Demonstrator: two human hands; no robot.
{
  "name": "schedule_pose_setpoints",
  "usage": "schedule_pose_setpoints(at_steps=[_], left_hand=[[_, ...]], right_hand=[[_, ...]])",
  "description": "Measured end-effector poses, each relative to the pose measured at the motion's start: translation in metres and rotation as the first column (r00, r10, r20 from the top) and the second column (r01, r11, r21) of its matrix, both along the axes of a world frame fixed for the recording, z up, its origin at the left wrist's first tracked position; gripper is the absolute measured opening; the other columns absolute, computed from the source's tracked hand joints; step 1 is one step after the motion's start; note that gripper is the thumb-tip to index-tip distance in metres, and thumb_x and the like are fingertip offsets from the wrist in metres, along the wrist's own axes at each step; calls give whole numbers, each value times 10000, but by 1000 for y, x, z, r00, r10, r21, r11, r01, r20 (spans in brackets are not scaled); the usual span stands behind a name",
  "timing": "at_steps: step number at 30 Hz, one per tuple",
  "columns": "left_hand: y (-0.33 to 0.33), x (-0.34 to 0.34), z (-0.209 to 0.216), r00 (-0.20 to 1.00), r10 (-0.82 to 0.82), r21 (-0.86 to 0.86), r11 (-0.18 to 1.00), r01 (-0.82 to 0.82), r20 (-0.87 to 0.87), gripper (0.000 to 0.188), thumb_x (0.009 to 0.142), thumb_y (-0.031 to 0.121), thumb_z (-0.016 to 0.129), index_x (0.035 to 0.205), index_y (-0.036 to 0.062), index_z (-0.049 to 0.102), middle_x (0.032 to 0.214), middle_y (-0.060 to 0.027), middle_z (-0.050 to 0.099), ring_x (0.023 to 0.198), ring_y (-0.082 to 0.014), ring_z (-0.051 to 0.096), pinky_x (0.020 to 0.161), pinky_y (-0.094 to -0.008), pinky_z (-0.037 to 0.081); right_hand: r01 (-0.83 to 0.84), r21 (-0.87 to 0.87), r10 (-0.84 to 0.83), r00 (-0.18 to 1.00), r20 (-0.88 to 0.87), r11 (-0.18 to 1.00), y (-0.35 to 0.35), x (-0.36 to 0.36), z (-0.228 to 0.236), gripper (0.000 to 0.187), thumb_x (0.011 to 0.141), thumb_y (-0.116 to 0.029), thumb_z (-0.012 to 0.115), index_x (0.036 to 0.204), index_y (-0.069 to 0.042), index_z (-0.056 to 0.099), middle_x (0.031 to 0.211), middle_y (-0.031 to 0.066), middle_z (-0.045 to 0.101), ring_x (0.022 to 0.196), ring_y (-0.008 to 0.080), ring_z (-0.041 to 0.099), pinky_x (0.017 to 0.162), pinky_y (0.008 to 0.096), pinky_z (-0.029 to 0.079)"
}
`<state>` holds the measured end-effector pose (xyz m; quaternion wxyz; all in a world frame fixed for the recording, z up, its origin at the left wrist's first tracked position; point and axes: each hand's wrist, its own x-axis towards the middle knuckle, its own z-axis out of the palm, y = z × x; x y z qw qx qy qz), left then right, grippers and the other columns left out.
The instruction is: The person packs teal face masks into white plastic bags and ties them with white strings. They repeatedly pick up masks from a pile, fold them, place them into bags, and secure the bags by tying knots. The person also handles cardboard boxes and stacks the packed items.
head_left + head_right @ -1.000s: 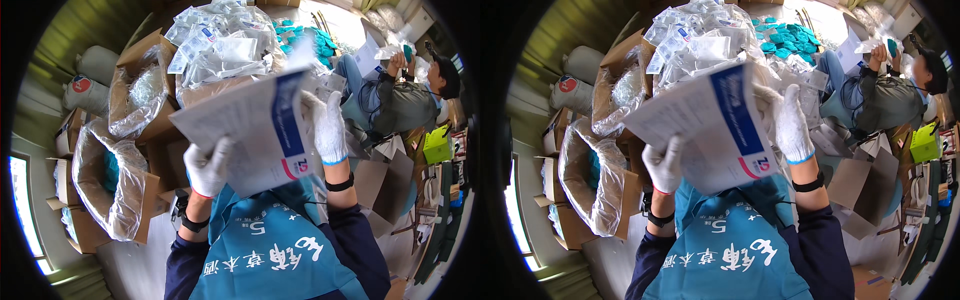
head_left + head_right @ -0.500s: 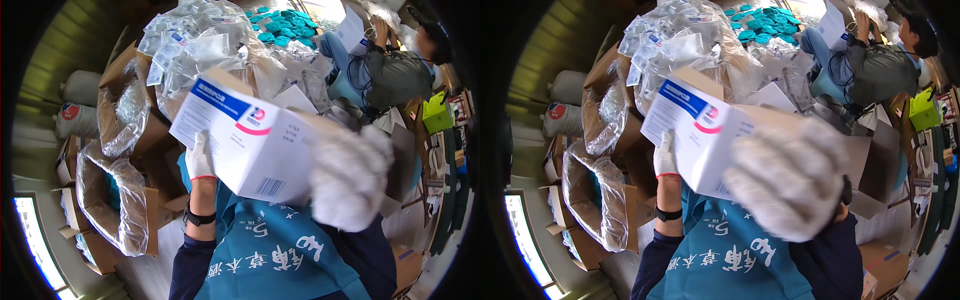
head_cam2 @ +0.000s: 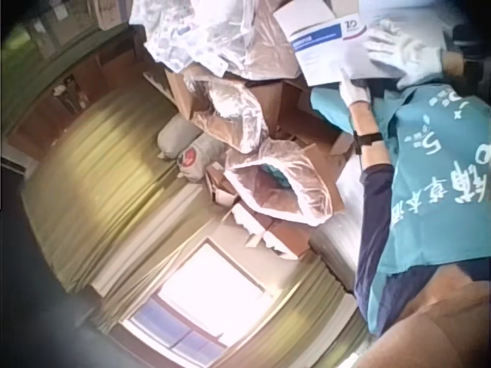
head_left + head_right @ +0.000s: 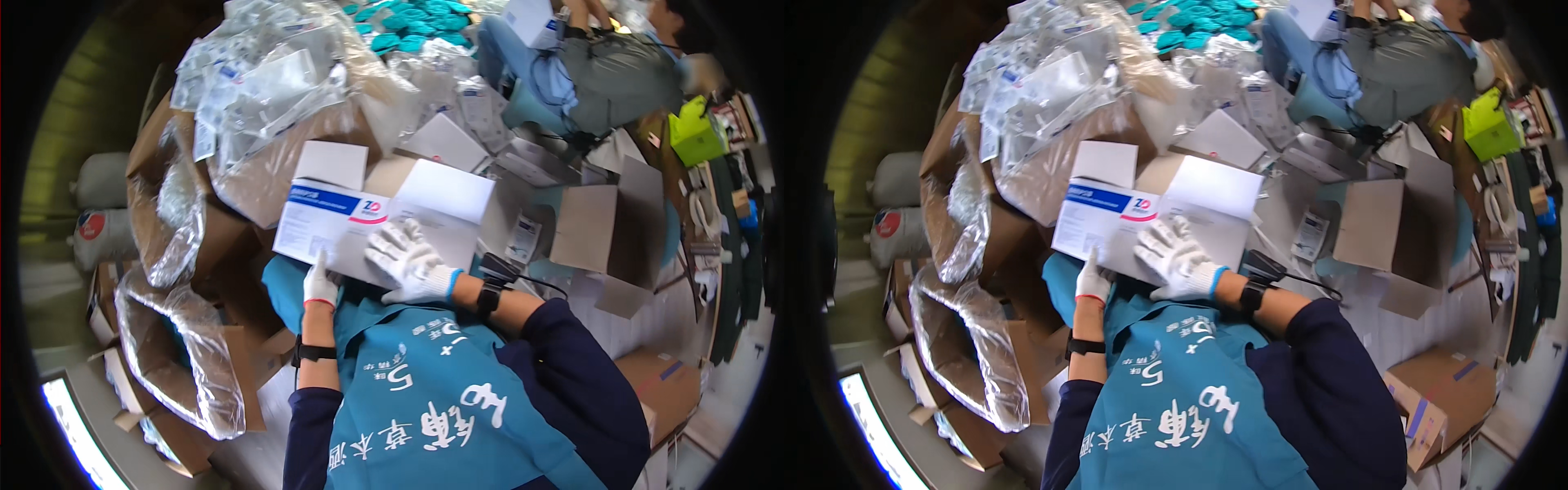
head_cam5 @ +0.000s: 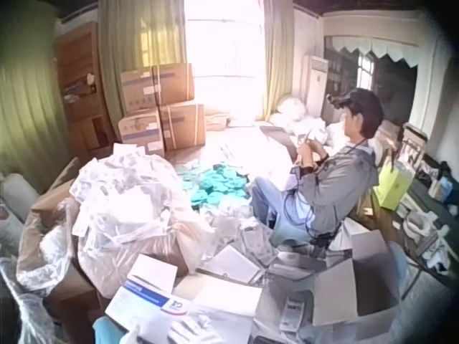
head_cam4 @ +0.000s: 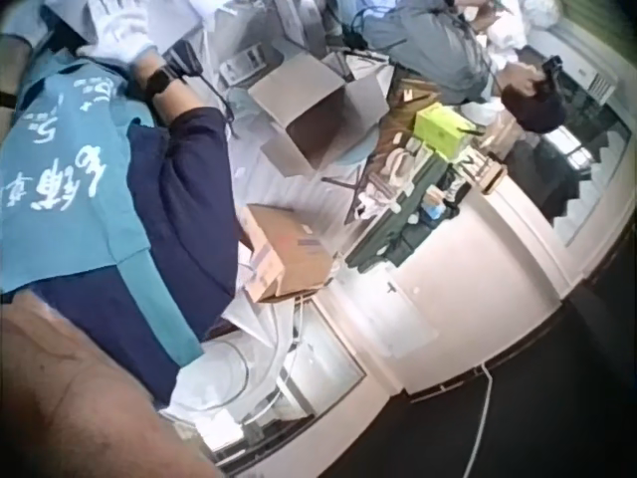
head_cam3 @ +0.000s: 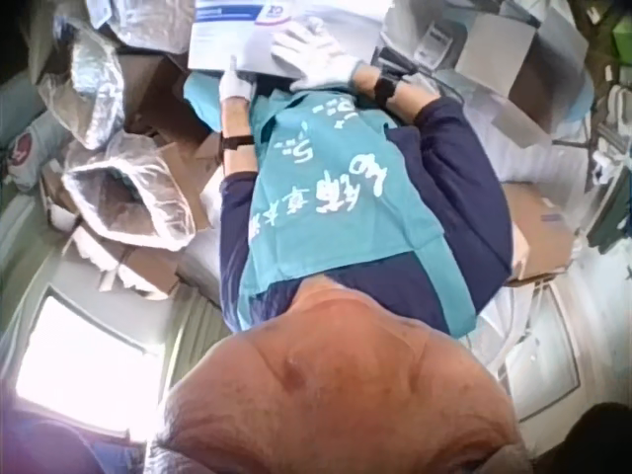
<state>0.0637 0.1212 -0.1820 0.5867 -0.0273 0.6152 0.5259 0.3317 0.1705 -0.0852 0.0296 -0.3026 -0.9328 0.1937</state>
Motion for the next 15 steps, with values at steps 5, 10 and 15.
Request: schedule_pose_setpoints(at_steps=[5,10,15], left_hand=[[14,37,35,982,-33,286,955,85,-183,436,976,224,648,1313,-39,560,1208,-132,650,1018,-229,671,829,-356,566],[31,81,154,749,-402,125,835,536,-526,375,978,201,625,1218,-83,583,1021,-137,698,727,-134,671,559,-250,529],[21,119,213,697,-446,460,531,711,-562,402,1004,266,601,1257,-43,564,883,-99,700,738,-119,677,615,-224,517]], right_hand=[[88,-48,-83,992,91,995,-8,-11,20,935,818,-480,700,1542,-61,284,1545,285,337,1438,484,295,1123,680,216],[405,-12,-404,908,-110,914,-17,-14,33,547,891,-150,584,1422,-54,491,1234,255,604,1053,360,646,887,431,543],[581,-123,-594,790,-155,805,10,94,145,385,908,-85,585,1291,-77,627,1016,227,702,872,334,724,750,394,574]])
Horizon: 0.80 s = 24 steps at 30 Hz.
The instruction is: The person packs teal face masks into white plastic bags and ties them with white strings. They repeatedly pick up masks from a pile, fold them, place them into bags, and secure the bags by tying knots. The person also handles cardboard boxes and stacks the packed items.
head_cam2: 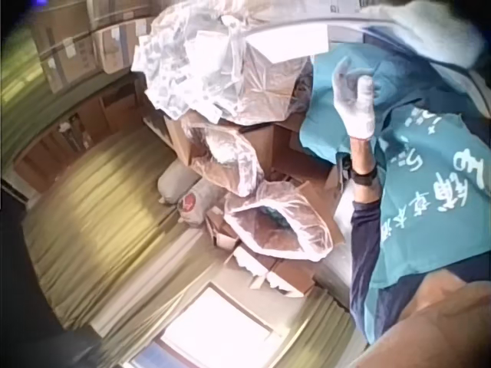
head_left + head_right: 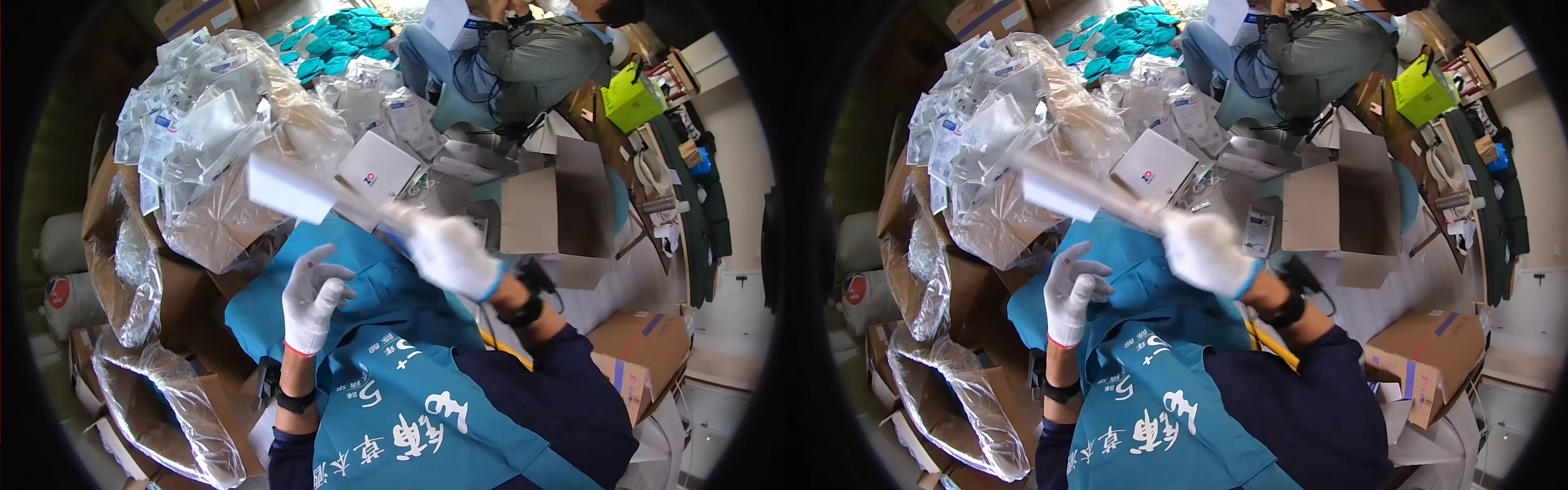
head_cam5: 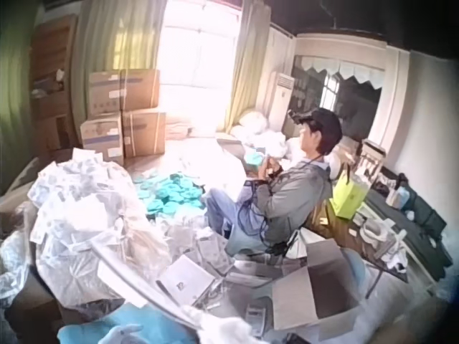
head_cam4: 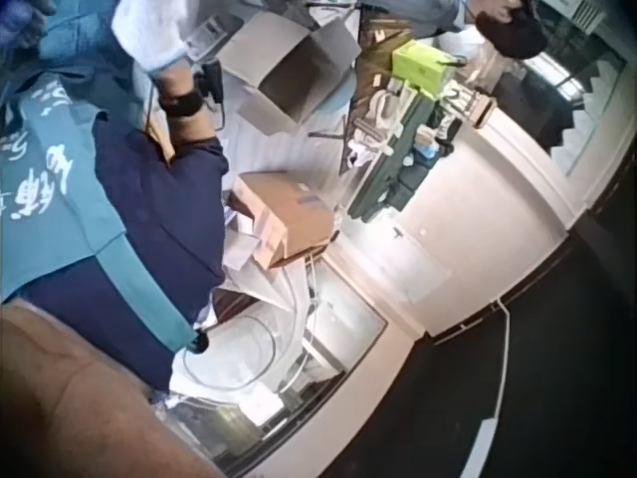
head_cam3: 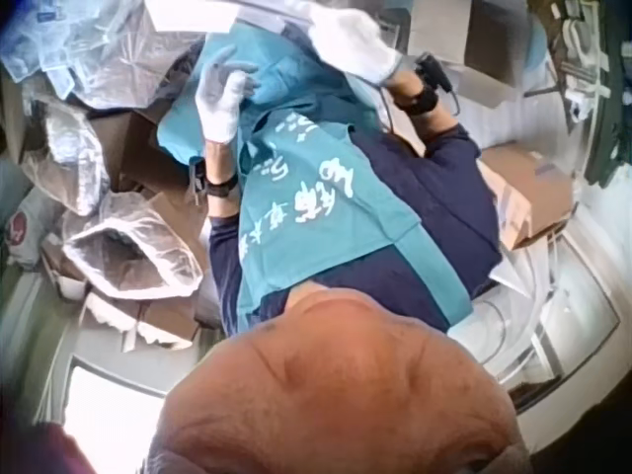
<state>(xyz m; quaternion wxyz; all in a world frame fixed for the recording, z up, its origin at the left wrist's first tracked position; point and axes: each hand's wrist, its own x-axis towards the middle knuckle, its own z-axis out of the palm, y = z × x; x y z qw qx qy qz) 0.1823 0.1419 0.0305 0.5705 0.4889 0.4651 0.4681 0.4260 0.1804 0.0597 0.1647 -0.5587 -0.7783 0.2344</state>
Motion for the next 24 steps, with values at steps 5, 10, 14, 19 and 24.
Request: schedule_pose_setpoints(at_steps=[5,10,14,19,24], left_hand=[[3,3,-36,994,-81,-220,973,64,-73,246,1024,155,545,1189,-15,613,873,-86,699,705,-106,659,614,-210,506],[2,-7,-73,995,-95,-357,931,80,-26,221,1016,149,530,1127,-11,635,842,-89,693,687,-117,657,600,-214,503],[-4,-12,-74,996,-59,-346,938,30,-74,227,1014,165,527,1098,-9,645,824,-89,692,661,-126,660,585,-219,504],[-11,-19,-84,996,-29,-372,928,-6,-90,225,1004,152,528,1094,-19,643,815,-90,691,656,-133,659,596,-230,506],[-28,-28,-94,992,19,-431,899,-73,-128,221,998,162,541,1079,-17,642,816,-103,696,647,-140,666,577,-232,505]], right_hand=[[593,235,-567,805,-174,770,-36,99,94,379,873,47,591,1251,21,611,1005,94,703,823,179,661,762,312,537],[138,914,-905,260,337,381,-99,165,164,343,972,-84,553,1306,-21,601,1190,159,693,1004,256,703,849,330,548],[186,952,-941,286,183,242,-82,202,149,404,939,-69,563,1342,-86,581,1247,121,668,1058,270,682,891,358,552],[308,837,-887,56,459,452,-74,296,35,690,869,-219,672,1500,-155,399,1546,104,416,1403,312,413,1135,448,371],[849,362,-761,69,645,384,-66,299,-68,923,829,-475,723,1570,-191,251,1627,96,262,1471,301,309,1145,538,328]])
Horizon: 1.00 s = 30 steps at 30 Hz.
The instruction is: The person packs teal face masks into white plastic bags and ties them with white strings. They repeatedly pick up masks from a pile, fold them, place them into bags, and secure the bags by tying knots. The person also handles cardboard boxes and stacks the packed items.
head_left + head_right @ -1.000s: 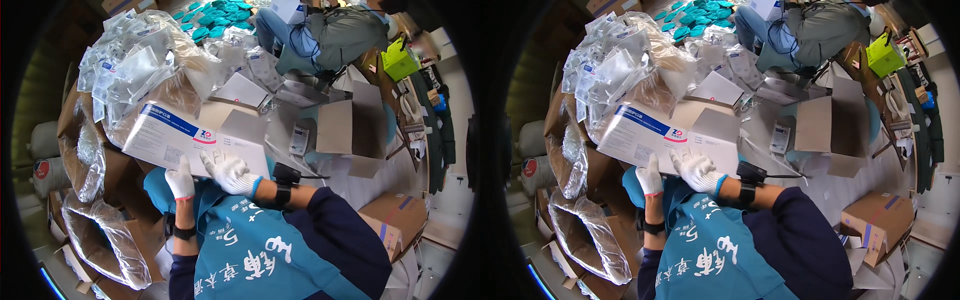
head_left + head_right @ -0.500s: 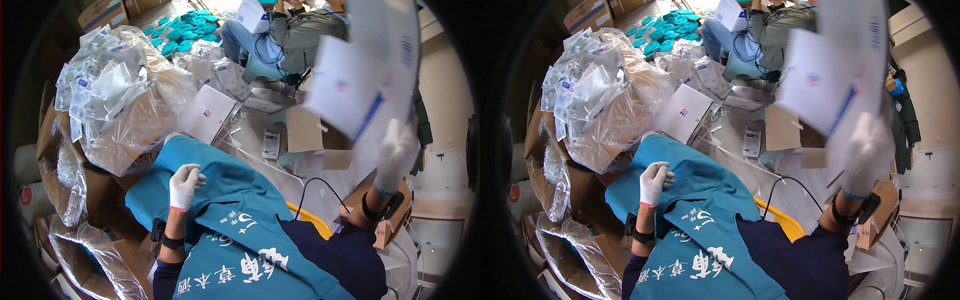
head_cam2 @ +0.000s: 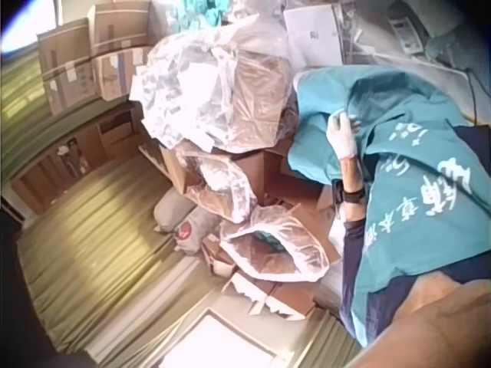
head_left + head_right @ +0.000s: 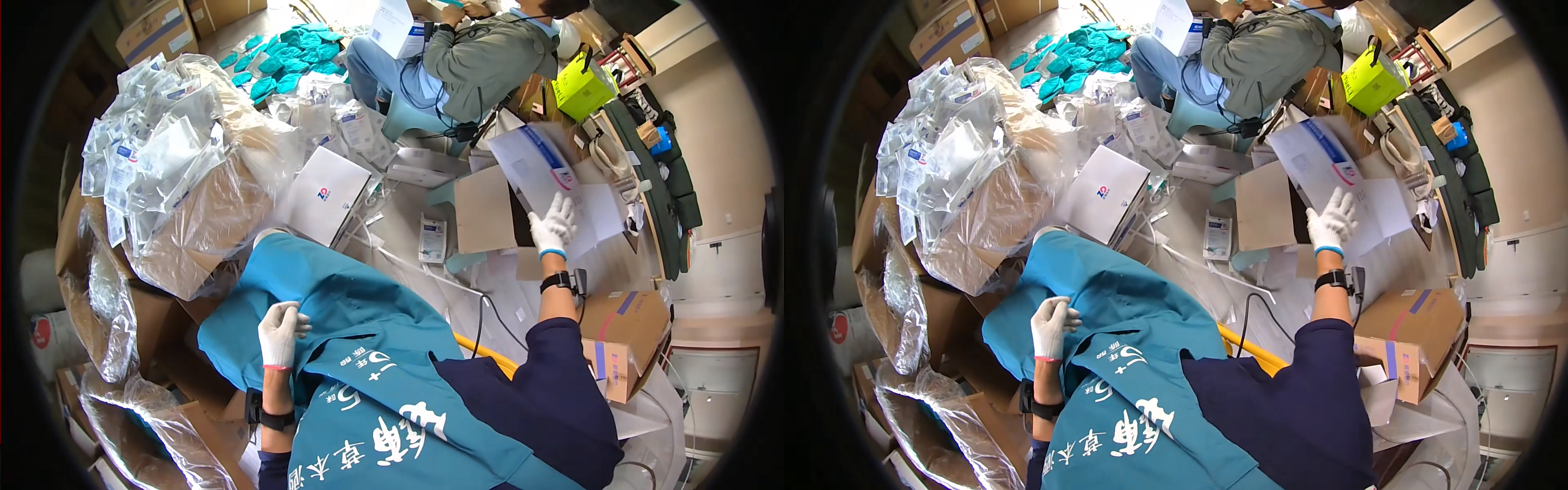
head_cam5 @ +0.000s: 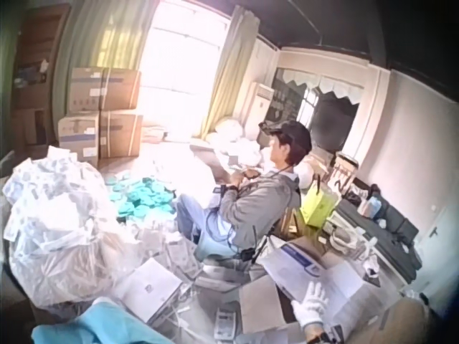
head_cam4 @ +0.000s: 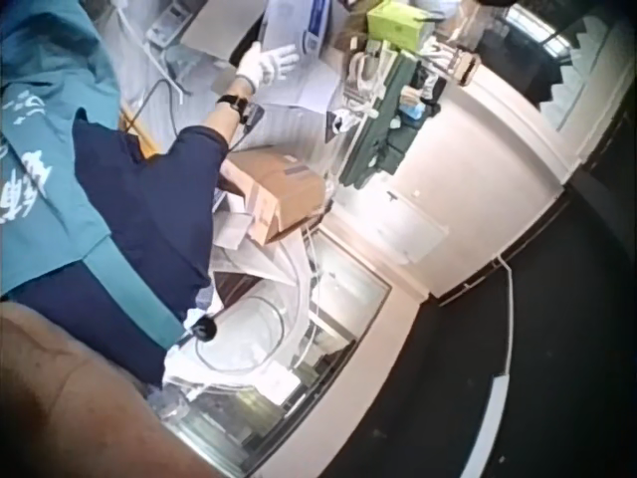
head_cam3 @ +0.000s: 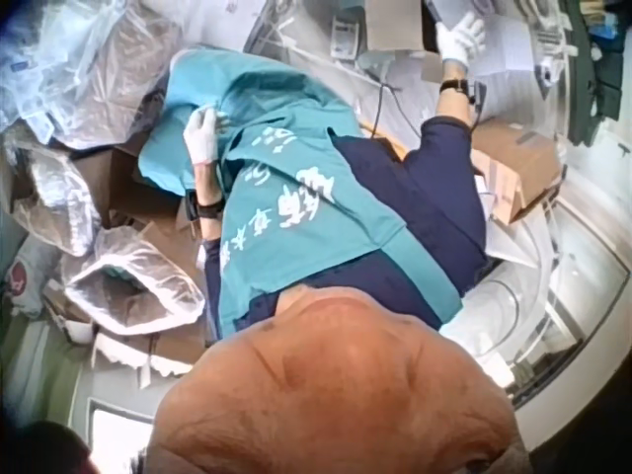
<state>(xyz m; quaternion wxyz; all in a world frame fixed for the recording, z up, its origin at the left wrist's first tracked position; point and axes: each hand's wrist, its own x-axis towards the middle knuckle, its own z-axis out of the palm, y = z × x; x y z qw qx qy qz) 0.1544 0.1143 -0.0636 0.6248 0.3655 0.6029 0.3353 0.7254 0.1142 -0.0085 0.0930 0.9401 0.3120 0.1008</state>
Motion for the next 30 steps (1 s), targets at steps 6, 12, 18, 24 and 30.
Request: schedule_pose_setpoints(at_steps=[6,12,18,24,30], left_hand=[[-5,-2,-4,999,34,-39,999,-34,-11,221,996,166,553,1087,-15,640,818,-108,696,652,-145,668,582,-225,503],[2,8,-5,1000,1,-46,999,-2,-17,230,1002,175,552,1090,-18,641,832,-106,695,668,-143,667,597,-228,506],[3,11,-4,998,7,-62,998,-11,-66,233,997,160,534,1086,-26,643,835,-107,695,678,-142,668,604,-236,513],[2,12,-9,998,39,-96,994,-43,-49,253,996,174,528,1094,-32,636,841,-105,698,685,-143,674,608,-238,513],[-6,-5,-4,985,154,-134,977,-164,-80,235,992,152,527,1092,-31,636,835,-106,698,683,-139,668,616,-234,515]], right_hand=[[-10,-4,10,999,-44,1000,-2,-2,-35,815,855,-431,712,1523,-166,327,1600,104,314,1447,287,352,1120,498,362],[-85,5,83,987,140,996,5,1,-46,756,831,-371,724,1471,-135,399,1564,126,358,1414,298,385,1102,508,349],[-626,311,519,773,364,715,44,-54,-22,587,836,-212,707,1376,-90,512,1449,121,494,1342,294,461,1111,507,352],[-229,613,623,538,-568,756,115,-144,-121,314,838,-154,671,1142,-78,685,1107,137,704,1064,311,664,944,393,517],[-542,508,719,302,-626,669,187,-223,-218,267,858,-216,601,1080,-115,708,1128,112,702,1063,320,654,944,404,511]])
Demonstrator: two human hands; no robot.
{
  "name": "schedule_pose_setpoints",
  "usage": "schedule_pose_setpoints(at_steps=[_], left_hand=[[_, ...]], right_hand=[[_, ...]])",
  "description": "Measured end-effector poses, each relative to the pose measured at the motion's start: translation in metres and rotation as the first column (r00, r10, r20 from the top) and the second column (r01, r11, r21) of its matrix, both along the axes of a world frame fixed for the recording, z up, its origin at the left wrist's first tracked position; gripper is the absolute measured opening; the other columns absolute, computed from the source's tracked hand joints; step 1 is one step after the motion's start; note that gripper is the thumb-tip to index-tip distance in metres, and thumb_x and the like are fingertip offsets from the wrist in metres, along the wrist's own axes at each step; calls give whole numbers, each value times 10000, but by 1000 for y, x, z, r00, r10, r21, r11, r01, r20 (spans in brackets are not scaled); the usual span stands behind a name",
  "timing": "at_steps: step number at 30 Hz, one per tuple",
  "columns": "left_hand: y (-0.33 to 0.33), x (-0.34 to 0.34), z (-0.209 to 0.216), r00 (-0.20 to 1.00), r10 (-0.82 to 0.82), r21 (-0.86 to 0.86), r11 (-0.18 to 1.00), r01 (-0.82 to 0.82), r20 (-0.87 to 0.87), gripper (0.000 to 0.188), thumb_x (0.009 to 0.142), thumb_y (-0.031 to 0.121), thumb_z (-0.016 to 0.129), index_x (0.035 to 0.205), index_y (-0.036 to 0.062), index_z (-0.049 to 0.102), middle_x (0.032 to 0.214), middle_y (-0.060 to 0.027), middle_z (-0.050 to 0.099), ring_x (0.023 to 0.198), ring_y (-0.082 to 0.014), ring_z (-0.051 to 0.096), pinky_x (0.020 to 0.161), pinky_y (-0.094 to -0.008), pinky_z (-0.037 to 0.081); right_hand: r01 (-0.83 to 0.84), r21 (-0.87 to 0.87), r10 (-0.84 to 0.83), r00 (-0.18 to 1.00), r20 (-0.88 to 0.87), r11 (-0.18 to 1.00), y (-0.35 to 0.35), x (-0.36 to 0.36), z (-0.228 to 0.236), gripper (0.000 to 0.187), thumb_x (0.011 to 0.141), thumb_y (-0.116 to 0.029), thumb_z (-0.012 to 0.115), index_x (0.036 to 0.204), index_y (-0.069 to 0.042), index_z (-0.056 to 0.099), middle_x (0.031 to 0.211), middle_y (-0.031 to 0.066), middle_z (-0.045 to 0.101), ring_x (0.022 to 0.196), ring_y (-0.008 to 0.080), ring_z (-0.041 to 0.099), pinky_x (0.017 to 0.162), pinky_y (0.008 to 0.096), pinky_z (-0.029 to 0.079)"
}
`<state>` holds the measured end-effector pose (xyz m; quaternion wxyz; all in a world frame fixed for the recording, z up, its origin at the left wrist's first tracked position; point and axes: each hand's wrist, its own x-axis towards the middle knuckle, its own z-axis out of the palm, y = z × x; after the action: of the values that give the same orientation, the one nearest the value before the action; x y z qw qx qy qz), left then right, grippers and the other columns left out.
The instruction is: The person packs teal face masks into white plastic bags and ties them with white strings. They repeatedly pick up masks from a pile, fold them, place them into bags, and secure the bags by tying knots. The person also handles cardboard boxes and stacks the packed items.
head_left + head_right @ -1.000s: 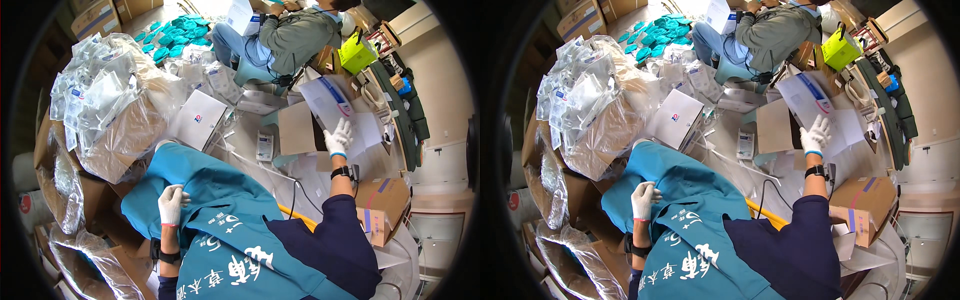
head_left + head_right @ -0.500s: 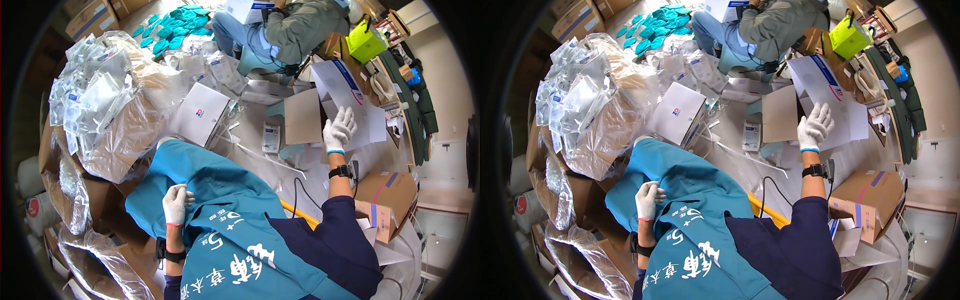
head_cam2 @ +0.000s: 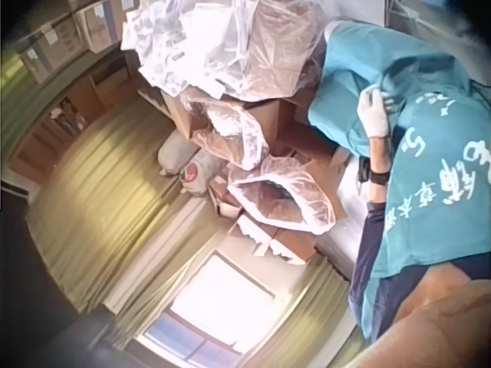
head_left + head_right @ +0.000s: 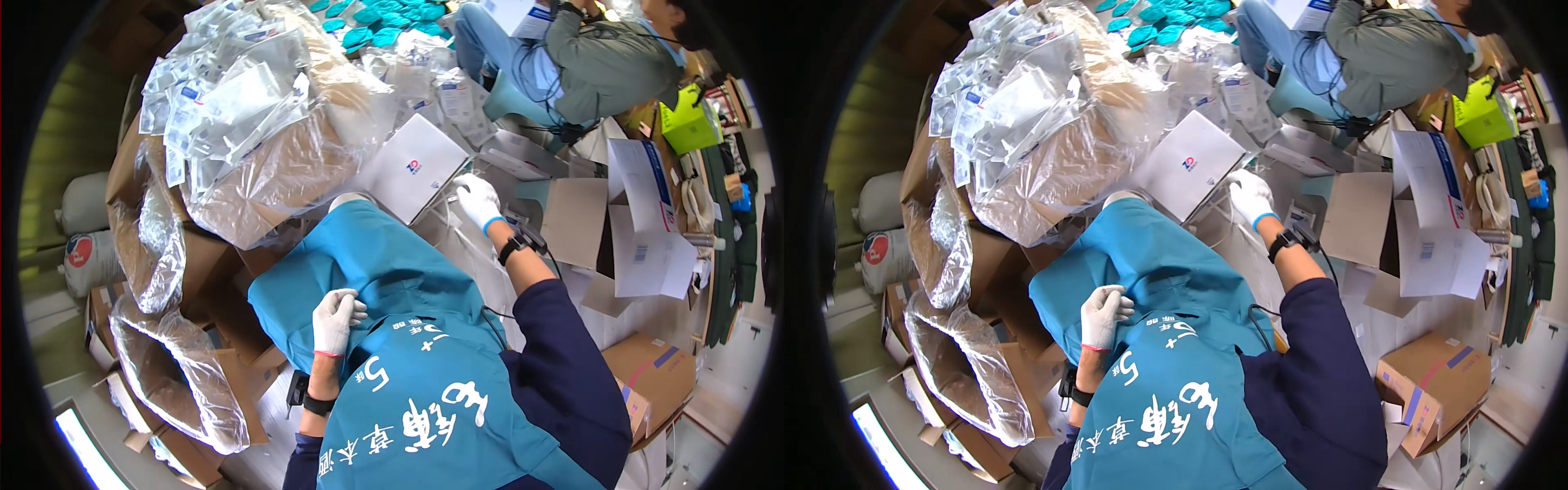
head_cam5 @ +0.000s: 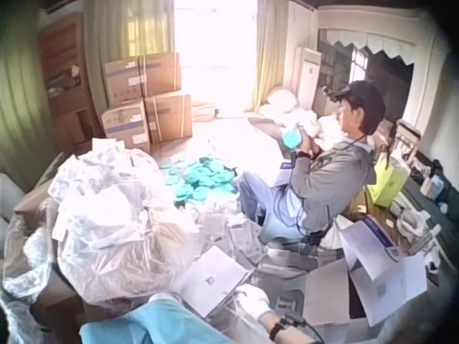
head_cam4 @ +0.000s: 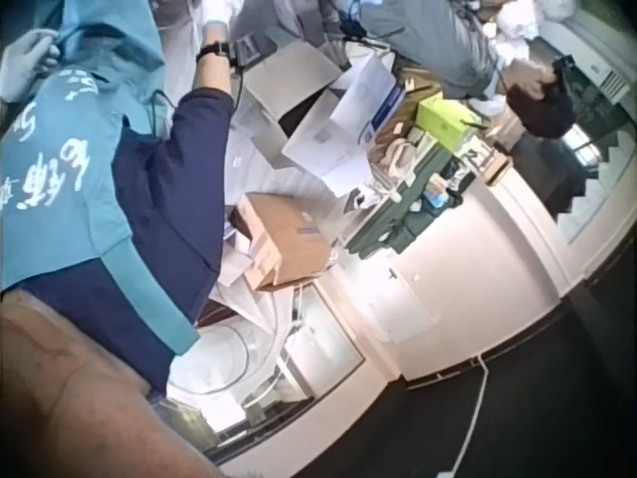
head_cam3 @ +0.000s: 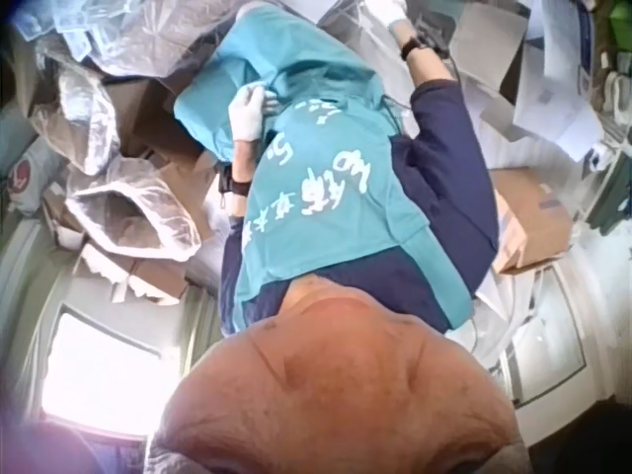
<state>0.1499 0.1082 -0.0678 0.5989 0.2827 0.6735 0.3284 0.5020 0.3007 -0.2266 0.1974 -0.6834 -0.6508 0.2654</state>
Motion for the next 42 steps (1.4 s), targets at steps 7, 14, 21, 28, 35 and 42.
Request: schedule_pose_setpoints(at_steps=[7,14,21,28,35,42], left_hand=[[-11,-14,-7,988,153,-65,986,-152,16,242,986,135,520,1096,-54,625,836,-124,701,686,-149,669,628,-244,524],[1,-7,-3,990,134,-92,987,-130,33,246,983,130,516,1100,-58,623,843,-123,701,695,-143,670,634,-237,518],[16,6,-11,999,10,-83,997,-6,44,243,981,144,522,1091,-40,636,848,-107,698,700,-137,671,635,-232,513],[42,21,4,993,-100,-33,995,98,-66,205,975,149,567,1087,1,652,912,-104,709,776,-175,692,663,-262,519],[156,82,-23,458,-272,301,465,833,-846,265,867,137,664,1121,60,658,1121,-121,679,1087,-322,621,913,-377,504],[221,141,-145,-228,-513,-383,217,898,-828,959,595,242,898,1441,184,450,1518,-88,407,1414,-337,361,1091,-517,343]], right_hand=[[339,-421,-450,871,-198,841,38,-54,-19,414,870,-201,576,1252,-41,585,1117,164,698,983,254,701,915,381,534],[315,-390,-336,942,15,865,16,-50,-33,458,890,-240,574,1331,-126,524,1268,192,642,1191,325,621,1014,424,478],[204,-391,-159,977,144,898,33,-55,-23,516,864,-190,584,1364,-107,492,1233,199,651,1160,354,626,1019,432,472],[193,-209,-196,981,4,959,25,-61,-19,452,885,-157,564,1332,-140,502,1248,185,642,1117,356,644,967,431,493],[-164,-168,178,982,67,972,43,-22,-21,399,896,-80,508,1286,-165,532,1234,139,659,1122,334,648,941,420,498],[-207,-193,215,976,21,959,49,-19,-28,448,898,-57,550,1342,-114,527,1264,153,655,1178,283,636,967,356,511]])
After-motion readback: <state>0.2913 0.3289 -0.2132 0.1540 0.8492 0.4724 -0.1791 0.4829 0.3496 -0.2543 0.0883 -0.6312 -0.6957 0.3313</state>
